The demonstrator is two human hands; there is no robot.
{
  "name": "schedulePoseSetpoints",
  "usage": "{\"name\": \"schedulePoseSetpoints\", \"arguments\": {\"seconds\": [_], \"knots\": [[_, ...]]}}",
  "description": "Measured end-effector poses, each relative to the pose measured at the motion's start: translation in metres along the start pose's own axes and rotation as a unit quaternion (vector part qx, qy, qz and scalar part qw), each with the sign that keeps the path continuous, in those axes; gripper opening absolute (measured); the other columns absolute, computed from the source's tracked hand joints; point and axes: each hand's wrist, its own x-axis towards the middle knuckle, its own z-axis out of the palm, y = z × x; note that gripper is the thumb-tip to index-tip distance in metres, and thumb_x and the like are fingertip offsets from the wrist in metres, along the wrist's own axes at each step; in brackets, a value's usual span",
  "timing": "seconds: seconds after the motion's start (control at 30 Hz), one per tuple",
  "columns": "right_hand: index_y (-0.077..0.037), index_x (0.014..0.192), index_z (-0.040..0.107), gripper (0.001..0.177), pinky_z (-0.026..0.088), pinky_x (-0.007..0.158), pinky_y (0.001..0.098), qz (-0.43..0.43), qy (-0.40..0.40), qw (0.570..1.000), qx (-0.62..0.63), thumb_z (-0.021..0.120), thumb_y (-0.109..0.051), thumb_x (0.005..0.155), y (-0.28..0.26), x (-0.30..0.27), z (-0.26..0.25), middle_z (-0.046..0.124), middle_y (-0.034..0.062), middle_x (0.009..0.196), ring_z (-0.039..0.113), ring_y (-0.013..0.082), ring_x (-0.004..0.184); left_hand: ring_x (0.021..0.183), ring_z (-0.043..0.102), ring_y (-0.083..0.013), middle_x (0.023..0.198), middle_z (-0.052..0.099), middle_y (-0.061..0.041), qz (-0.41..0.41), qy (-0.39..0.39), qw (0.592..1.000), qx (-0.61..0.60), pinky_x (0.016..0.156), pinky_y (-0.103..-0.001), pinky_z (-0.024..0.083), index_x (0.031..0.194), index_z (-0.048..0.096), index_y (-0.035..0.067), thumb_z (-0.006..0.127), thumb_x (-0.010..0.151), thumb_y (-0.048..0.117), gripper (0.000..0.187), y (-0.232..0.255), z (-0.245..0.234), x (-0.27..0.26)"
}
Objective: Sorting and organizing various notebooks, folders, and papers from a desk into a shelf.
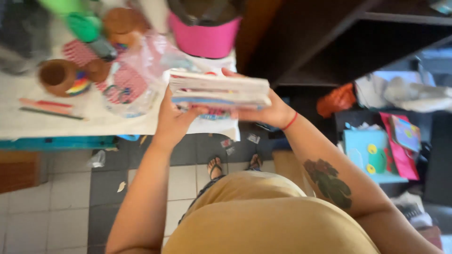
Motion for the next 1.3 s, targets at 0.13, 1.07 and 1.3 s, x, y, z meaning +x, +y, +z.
{"name": "schedulePoseSetpoints", "arguments": {"seconds": [0.13, 1.07, 1.3], "knots": [[0.001, 0.101, 0.078, 0.023, 0.05, 0.07, 0.0367, -0.033, -0.035, 0.995, -0.09, 0.095, -0.006, 0.088, -0.058, -0.042, -0.029, 0.075, 0.0151, 0.09, 0.061, 0.0175, 0.078, 0.116, 0.074, -0.0234, 0.12, 0.078, -0.01, -0.043, -0.116, 0.991, 0.059, 0.113, -0.049, 0.056, 0.133, 0.068, 0.01, 0.108, 0.075, 0.022, 0.072, 0.041, 0.038, 0.011], [-0.02, 0.064, 0.052, 0.045, 0.021, 0.044, 0.0379, 0.108, 0.466, 0.825, -0.302, 0.083, -0.019, 0.097, 0.166, -0.055, -0.389, 0.049, -0.0051, 0.058, 0.034, 0.0091, 0.049, 0.13, 0.077, -0.0113, 0.134, 0.084, 0.006, -0.4, -0.225, 0.856, 0.238, 0.099, -0.034, 0.058, 0.134, 0.073, 0.022, 0.056, 0.111, 0.028, 0.029, -0.03, 0.254, -0.05], [-0.016, 0.068, 0.058, 0.026, 0.048, 0.052, 0.0434, 0.076, 0.486, 0.804, -0.333, 0.074, -0.019, 0.088, 0.225, -0.02, -0.457, 0.064, -0.0003, 0.062, 0.061, 0.0117, 0.061, 0.133, 0.075, -0.0067, 0.134, 0.086, 0.012, -0.458, -0.167, 0.83, 0.272, 0.108, -0.034, 0.055, 0.135, 0.072, 0.025, 0.055, 0.11, 0.035, 0.032, -0.022, 0.255, -0.059]]}}
